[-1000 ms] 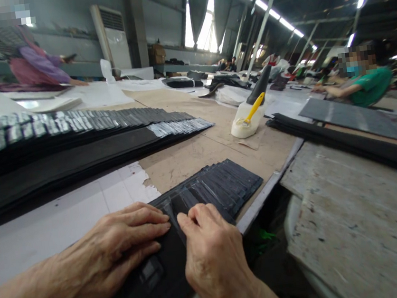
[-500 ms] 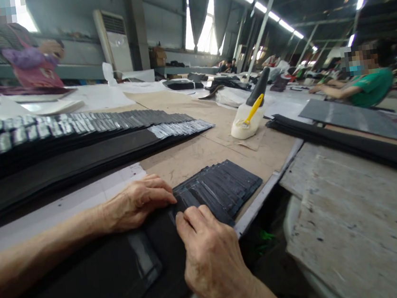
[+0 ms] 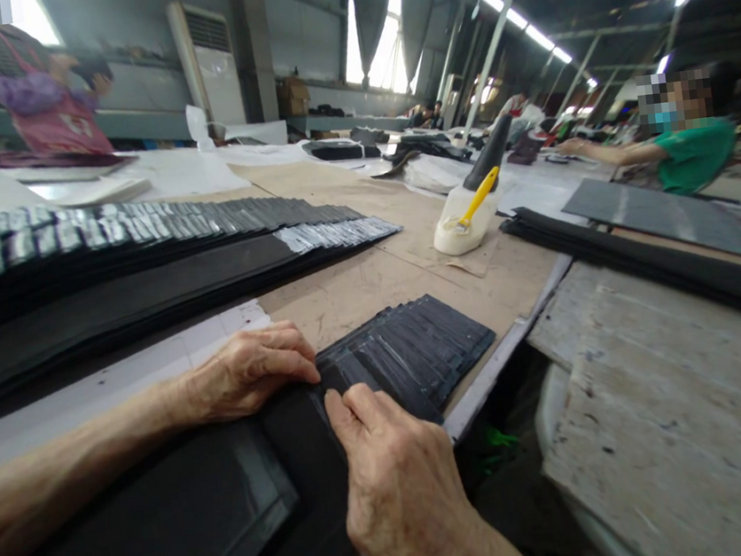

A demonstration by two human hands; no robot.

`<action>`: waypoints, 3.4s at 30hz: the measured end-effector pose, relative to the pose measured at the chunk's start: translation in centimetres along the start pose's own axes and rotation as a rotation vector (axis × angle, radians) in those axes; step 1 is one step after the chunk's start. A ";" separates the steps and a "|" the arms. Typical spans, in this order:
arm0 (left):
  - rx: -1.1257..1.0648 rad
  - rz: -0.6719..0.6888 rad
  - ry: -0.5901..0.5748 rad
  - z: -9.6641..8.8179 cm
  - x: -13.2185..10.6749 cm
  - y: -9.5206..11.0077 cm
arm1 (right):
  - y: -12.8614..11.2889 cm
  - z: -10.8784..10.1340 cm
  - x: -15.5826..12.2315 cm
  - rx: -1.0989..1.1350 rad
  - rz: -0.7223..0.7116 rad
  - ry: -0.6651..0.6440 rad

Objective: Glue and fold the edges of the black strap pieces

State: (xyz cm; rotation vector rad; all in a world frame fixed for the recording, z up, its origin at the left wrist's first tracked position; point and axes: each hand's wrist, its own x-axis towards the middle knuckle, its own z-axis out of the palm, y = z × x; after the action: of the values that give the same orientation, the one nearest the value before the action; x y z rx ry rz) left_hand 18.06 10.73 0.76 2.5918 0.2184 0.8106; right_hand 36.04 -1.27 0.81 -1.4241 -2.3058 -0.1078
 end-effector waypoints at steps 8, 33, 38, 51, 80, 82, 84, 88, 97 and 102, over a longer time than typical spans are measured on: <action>0.115 0.128 -0.058 0.0 -0.4 -0.2 | 0.2 -0.9 0.2 -0.168 -0.131 -0.031; 0.047 0.059 0.001 -0.4 0.0 0.3 | -0.3 -0.6 1.9 -0.120 -0.182 -0.271; 0.114 -0.173 0.014 -2.1 -0.1 2.4 | -0.1 -0.1 1.4 -0.112 -0.118 -0.233; 0.266 -0.434 -0.029 1.1 -2.8 7.2 | 1.0 -0.9 2.9 0.032 0.023 -0.272; 0.363 -0.424 -0.069 1.1 -3.0 7.0 | 0.9 -1.3 3.7 0.115 0.126 -0.123; 0.363 -0.420 -0.060 1.1 -3.0 7.0 | 0.0 -1.5 3.5 0.151 0.310 -0.162; 0.367 -0.420 -0.051 1.0 -3.0 7.0 | -0.6 -1.7 3.7 0.218 0.466 -0.236; 0.370 -0.442 0.034 0.9 -3.3 6.9 | -1.2 -2.1 4.2 0.565 0.674 -0.326; -0.213 -0.675 0.287 -0.6 -2.4 6.9 | -2.7 -3.6 3.3 0.494 0.414 -0.092; -0.612 -0.752 0.355 -1.2 -1.5 7.2 | -3.3 -4.0 3.3 0.464 0.361 -0.066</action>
State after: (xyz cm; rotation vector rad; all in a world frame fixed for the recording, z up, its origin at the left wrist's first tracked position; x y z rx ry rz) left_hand 16.34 4.27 4.00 1.5929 0.8370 0.8536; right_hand 33.13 -1.15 6.23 -1.5685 -1.9078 0.5507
